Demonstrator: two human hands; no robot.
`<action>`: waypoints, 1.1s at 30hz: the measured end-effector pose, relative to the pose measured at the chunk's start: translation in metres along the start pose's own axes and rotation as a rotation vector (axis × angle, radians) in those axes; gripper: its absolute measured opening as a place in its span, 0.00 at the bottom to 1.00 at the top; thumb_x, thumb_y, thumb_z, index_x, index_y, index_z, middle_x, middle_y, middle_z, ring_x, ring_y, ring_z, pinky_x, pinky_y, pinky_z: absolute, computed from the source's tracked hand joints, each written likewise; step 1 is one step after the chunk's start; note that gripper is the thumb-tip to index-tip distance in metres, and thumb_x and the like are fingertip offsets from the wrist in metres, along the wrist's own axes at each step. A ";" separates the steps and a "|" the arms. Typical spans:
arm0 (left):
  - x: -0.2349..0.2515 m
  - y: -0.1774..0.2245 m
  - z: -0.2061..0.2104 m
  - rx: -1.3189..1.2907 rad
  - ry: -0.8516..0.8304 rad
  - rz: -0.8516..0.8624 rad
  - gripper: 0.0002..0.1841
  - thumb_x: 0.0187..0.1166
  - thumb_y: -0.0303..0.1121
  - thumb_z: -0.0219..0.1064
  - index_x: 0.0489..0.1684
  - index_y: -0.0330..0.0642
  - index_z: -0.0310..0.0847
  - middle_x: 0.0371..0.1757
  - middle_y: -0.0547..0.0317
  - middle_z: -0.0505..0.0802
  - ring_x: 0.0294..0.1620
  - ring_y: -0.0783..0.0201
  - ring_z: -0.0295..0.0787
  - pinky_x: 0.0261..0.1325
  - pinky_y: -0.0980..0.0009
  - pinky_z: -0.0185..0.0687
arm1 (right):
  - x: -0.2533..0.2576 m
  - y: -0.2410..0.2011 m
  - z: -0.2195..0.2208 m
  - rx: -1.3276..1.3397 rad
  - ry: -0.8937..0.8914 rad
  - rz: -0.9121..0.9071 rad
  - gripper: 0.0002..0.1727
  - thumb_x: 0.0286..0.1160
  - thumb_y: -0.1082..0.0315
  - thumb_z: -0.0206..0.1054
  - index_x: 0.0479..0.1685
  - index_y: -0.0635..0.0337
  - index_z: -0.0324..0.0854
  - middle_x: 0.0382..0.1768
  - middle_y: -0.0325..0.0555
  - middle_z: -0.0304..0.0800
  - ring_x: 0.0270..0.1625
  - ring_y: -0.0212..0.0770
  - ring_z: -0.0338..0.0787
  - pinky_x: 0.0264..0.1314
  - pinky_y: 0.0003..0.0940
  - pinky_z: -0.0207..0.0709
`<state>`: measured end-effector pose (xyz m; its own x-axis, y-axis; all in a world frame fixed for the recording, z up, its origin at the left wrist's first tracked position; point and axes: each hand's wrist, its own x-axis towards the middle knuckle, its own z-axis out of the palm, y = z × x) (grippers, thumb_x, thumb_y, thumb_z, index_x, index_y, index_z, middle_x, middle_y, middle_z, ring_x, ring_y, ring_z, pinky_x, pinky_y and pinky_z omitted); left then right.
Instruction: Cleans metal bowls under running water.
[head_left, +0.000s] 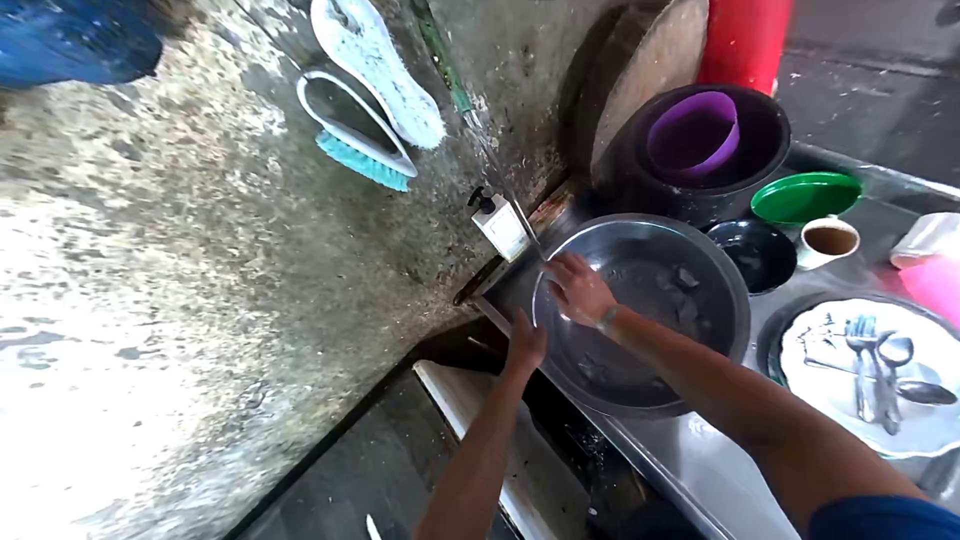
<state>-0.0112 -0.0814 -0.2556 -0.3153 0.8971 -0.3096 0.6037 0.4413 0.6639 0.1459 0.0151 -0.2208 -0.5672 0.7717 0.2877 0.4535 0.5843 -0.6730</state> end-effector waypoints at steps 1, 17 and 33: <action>-0.012 -0.002 0.000 -0.050 -0.029 -0.004 0.43 0.80 0.36 0.69 0.92 0.32 0.46 0.77 0.32 0.79 0.76 0.46 0.80 0.78 0.50 0.76 | 0.012 0.001 0.016 -0.100 -0.030 -0.144 0.21 0.87 0.55 0.61 0.72 0.53 0.84 0.74 0.56 0.82 0.81 0.57 0.77 0.87 0.54 0.67; 0.029 -0.008 -0.030 -0.189 0.066 -0.083 0.25 0.84 0.39 0.63 0.80 0.43 0.70 0.63 0.38 0.88 0.59 0.44 0.88 0.59 0.42 0.84 | 0.065 0.038 0.087 -0.207 -0.003 -0.115 0.23 0.83 0.49 0.60 0.74 0.38 0.83 0.82 0.53 0.74 0.89 0.59 0.64 0.94 0.61 0.49; 0.029 0.003 -0.017 -0.084 0.134 -0.137 0.33 0.79 0.33 0.66 0.86 0.46 0.58 0.61 0.34 0.88 0.57 0.37 0.89 0.55 0.36 0.85 | -0.030 0.142 0.091 -0.367 -0.291 0.105 0.36 0.83 0.38 0.54 0.93 0.24 0.56 0.96 0.53 0.46 0.96 0.63 0.45 0.89 0.77 0.45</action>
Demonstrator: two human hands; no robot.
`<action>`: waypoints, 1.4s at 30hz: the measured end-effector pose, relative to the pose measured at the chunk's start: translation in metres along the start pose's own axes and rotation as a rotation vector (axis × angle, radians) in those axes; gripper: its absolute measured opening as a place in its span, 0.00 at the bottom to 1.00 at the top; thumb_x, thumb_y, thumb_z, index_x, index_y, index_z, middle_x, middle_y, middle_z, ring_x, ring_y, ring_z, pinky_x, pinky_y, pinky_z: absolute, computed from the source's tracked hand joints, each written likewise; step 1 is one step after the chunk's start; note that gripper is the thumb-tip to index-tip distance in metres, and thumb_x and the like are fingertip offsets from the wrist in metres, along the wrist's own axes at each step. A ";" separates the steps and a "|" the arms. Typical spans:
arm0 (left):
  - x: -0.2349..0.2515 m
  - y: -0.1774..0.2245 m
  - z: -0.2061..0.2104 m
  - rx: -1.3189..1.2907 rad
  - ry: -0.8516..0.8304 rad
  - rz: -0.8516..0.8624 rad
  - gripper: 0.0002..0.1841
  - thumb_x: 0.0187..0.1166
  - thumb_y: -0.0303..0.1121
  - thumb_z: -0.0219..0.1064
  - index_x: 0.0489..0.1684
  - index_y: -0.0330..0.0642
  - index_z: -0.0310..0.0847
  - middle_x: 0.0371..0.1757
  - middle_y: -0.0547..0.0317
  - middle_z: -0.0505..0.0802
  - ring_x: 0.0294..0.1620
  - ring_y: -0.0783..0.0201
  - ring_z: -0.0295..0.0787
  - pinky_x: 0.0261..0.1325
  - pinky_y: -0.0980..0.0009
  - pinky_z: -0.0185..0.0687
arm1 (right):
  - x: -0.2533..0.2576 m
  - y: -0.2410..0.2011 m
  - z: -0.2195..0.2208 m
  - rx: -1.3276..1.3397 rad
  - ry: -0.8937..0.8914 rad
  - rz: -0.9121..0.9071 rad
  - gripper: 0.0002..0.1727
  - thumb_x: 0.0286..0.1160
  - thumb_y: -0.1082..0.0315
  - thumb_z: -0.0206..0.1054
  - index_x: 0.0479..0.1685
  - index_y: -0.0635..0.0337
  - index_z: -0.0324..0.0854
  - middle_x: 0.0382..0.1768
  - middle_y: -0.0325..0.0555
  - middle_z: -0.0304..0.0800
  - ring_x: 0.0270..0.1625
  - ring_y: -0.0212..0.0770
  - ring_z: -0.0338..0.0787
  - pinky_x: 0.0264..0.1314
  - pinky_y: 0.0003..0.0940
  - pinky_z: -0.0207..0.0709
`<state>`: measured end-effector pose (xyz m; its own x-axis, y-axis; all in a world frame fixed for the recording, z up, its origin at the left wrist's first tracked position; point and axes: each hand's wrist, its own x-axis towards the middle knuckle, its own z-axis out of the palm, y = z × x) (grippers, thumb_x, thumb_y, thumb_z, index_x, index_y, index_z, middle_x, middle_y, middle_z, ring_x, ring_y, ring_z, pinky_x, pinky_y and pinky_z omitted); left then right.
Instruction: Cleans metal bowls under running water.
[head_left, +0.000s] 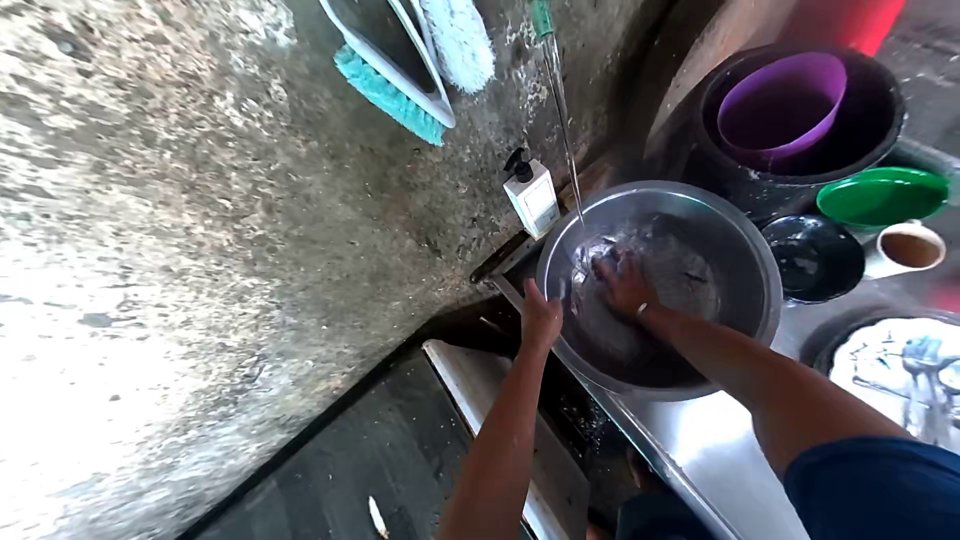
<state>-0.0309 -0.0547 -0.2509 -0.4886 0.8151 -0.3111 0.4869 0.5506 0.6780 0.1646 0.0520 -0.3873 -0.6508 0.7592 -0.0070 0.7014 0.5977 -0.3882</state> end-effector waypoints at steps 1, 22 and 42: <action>-0.001 0.001 0.001 -0.014 -0.001 -0.009 0.33 0.79 0.34 0.68 0.85 0.43 0.60 0.60 0.34 0.89 0.58 0.38 0.89 0.56 0.37 0.85 | -0.008 -0.003 0.008 0.013 0.001 -0.128 0.37 0.83 0.36 0.54 0.93 0.26 0.57 0.96 0.51 0.45 0.97 0.59 0.43 0.91 0.74 0.41; -0.030 0.001 -0.013 -0.281 0.338 0.189 0.19 0.75 0.32 0.69 0.65 0.44 0.76 0.49 0.48 0.91 0.45 0.53 0.91 0.44 0.47 0.88 | -0.057 -0.070 -0.031 0.453 -0.315 -0.095 0.30 0.91 0.41 0.49 0.91 0.27 0.63 0.94 0.41 0.55 0.95 0.50 0.56 0.91 0.64 0.55; -0.053 -0.016 0.034 -0.311 0.625 0.233 0.31 0.88 0.41 0.61 0.85 0.35 0.58 0.70 0.40 0.85 0.69 0.54 0.86 0.72 0.55 0.82 | -0.026 -0.065 -0.002 0.197 -0.035 0.280 0.40 0.79 0.51 0.66 0.93 0.42 0.61 0.95 0.61 0.44 0.96 0.65 0.42 0.94 0.72 0.32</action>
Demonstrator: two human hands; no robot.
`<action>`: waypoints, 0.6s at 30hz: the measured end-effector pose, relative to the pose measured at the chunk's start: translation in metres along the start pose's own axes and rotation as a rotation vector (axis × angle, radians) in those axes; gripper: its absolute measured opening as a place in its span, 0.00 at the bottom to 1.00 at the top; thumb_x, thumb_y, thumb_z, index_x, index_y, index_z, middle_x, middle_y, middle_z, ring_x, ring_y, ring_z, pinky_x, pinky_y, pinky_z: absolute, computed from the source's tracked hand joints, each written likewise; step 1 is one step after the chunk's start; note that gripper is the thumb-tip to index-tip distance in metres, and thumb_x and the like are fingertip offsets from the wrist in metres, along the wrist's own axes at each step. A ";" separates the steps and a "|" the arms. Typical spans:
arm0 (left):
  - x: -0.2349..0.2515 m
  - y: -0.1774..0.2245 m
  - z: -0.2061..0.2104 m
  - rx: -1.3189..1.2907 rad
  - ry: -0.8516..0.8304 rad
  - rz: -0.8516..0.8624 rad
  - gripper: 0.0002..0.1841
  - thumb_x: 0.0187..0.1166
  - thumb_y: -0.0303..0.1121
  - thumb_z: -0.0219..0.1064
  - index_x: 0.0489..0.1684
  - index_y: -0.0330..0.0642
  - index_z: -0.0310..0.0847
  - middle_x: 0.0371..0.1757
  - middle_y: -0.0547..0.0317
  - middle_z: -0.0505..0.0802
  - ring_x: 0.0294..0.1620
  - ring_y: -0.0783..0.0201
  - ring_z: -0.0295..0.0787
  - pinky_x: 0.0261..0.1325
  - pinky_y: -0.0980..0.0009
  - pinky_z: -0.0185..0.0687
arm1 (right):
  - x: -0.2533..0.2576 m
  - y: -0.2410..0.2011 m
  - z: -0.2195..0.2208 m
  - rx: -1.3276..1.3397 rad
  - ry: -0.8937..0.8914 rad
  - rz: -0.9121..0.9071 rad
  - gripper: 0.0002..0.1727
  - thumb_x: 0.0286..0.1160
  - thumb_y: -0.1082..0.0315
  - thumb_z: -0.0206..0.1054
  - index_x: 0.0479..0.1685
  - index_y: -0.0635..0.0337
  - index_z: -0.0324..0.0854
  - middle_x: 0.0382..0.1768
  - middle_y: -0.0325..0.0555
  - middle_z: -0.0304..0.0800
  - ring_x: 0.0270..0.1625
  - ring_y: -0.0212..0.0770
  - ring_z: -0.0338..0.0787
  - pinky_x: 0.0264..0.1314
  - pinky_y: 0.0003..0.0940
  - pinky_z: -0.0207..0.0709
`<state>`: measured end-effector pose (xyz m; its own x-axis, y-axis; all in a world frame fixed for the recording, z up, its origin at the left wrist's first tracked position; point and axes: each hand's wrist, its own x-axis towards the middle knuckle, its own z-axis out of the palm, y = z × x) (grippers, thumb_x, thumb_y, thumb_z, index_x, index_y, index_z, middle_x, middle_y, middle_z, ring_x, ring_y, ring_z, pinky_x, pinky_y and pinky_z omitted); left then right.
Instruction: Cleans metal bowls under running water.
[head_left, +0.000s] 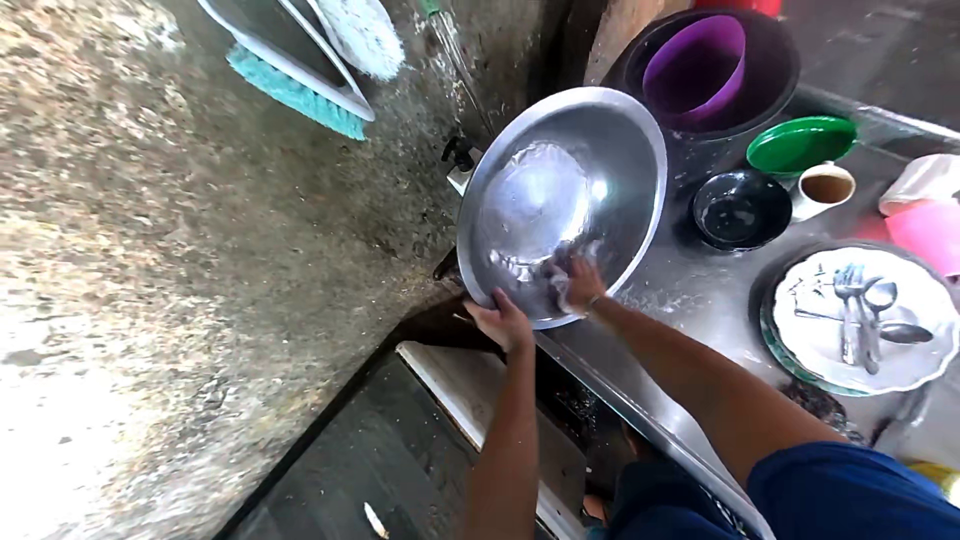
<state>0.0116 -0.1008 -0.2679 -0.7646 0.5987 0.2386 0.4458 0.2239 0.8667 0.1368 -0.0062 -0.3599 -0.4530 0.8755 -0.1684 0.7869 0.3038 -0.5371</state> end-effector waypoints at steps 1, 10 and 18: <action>-0.021 -0.016 0.009 -0.062 -0.021 -0.038 0.36 0.88 0.40 0.63 0.89 0.35 0.50 0.76 0.40 0.80 0.75 0.56 0.81 0.78 0.59 0.78 | -0.008 -0.014 0.010 0.111 -0.013 -0.072 0.35 0.80 0.50 0.67 0.88 0.45 0.69 0.91 0.60 0.57 0.94 0.65 0.52 0.93 0.73 0.38; 0.061 0.041 -0.021 -0.007 -0.051 0.046 0.20 0.81 0.28 0.64 0.71 0.34 0.72 0.55 0.45 0.91 0.55 0.59 0.91 0.61 0.57 0.87 | 0.025 0.021 -0.034 -0.196 -0.022 -0.015 0.37 0.73 0.55 0.69 0.87 0.39 0.70 0.94 0.57 0.52 0.96 0.62 0.43 0.94 0.72 0.28; 0.051 0.041 -0.037 0.124 -0.118 0.055 0.20 0.81 0.37 0.70 0.63 0.34 0.76 0.49 0.44 0.90 0.49 0.53 0.91 0.55 0.51 0.87 | 0.034 0.031 -0.033 -0.247 0.009 -0.006 0.35 0.81 0.60 0.61 0.91 0.39 0.64 0.96 0.59 0.42 0.98 0.63 0.34 0.92 0.75 0.19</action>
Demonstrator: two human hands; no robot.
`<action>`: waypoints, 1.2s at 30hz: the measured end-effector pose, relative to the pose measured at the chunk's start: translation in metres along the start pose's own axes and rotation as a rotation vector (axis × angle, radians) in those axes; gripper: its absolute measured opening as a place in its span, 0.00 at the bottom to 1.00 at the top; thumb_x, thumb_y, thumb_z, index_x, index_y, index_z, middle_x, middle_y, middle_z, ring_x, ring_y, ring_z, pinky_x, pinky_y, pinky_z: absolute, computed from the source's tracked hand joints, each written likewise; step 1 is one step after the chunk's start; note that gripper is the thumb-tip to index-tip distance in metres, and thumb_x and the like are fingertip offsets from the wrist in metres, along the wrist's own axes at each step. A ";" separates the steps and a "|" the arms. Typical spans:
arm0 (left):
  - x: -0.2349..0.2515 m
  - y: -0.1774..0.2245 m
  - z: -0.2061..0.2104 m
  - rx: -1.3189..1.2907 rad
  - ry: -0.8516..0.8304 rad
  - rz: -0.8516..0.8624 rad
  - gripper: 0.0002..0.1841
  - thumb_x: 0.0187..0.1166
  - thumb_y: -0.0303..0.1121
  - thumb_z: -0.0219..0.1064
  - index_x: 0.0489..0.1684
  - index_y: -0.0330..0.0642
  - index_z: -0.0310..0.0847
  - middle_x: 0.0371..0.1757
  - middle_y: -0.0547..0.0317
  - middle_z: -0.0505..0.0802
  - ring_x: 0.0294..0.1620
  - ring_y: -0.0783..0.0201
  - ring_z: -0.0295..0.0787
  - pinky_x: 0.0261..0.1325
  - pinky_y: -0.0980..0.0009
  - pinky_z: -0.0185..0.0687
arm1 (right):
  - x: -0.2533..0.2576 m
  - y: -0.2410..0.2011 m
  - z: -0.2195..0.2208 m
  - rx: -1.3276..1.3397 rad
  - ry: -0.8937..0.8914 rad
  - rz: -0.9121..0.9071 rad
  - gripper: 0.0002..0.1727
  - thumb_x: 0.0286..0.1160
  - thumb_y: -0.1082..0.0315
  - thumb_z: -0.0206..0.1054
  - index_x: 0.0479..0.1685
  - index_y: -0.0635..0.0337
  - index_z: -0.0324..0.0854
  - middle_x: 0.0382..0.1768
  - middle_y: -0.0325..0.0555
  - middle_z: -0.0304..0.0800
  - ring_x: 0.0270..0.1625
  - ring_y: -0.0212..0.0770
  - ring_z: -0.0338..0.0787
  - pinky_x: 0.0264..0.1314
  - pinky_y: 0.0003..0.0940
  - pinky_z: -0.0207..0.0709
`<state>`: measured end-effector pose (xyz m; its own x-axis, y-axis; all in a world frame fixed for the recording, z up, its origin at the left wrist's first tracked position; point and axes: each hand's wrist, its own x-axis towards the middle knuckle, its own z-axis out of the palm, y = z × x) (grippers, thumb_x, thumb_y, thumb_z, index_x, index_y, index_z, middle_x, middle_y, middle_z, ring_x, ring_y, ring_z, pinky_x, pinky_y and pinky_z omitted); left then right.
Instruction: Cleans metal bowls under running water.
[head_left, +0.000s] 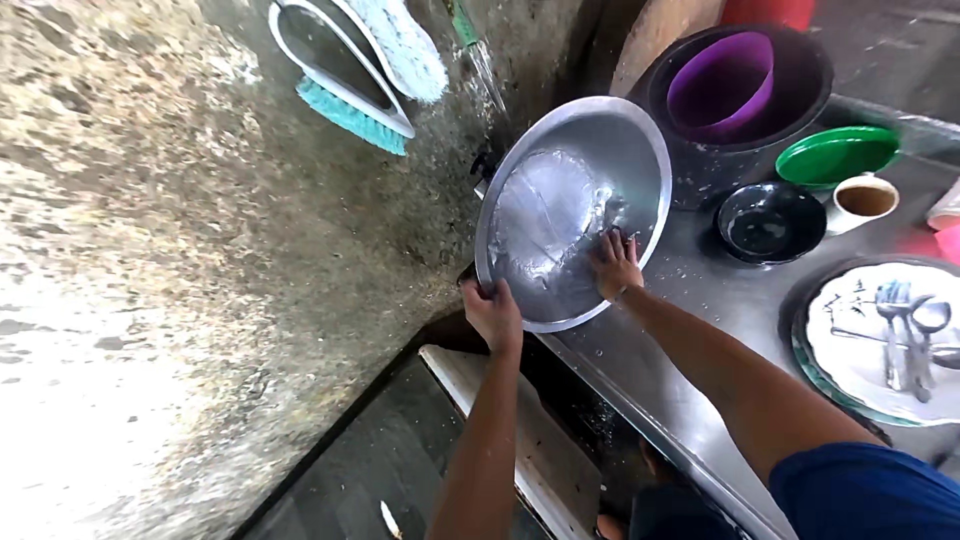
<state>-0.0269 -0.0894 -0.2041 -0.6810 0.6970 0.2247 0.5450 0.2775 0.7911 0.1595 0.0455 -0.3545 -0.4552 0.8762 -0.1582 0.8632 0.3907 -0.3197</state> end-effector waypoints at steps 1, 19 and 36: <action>0.011 0.018 -0.002 0.014 0.011 0.050 0.17 0.81 0.34 0.68 0.61 0.33 0.77 0.47 0.44 0.91 0.48 0.55 0.91 0.55 0.54 0.87 | -0.002 -0.004 0.000 0.021 -0.045 -0.038 0.35 0.83 0.53 0.60 0.92 0.40 0.63 0.95 0.61 0.44 0.97 0.65 0.39 0.92 0.76 0.23; -0.021 -0.011 0.024 -0.225 0.055 0.029 0.19 0.90 0.41 0.60 0.73 0.42 0.70 0.59 0.51 0.89 0.58 0.61 0.89 0.61 0.56 0.87 | -0.029 -0.075 0.000 0.403 -0.111 0.053 0.42 0.80 0.53 0.68 0.93 0.57 0.58 0.91 0.72 0.49 0.92 0.73 0.50 0.88 0.77 0.48; -0.118 -0.029 0.074 -0.500 -0.548 -0.697 0.21 0.87 0.32 0.60 0.76 0.35 0.70 0.63 0.38 0.86 0.59 0.47 0.85 0.58 0.45 0.85 | -0.211 0.009 -0.221 0.742 0.720 0.149 0.35 0.49 0.69 0.74 0.68 0.68 0.80 0.77 0.63 0.72 0.79 0.55 0.74 0.77 0.54 0.74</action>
<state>0.0742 -0.1304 -0.2957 -0.3824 0.7276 -0.5695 -0.2398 0.5171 0.8217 0.3118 -0.0733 -0.1178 0.0932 0.9574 0.2732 0.4382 0.2070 -0.8747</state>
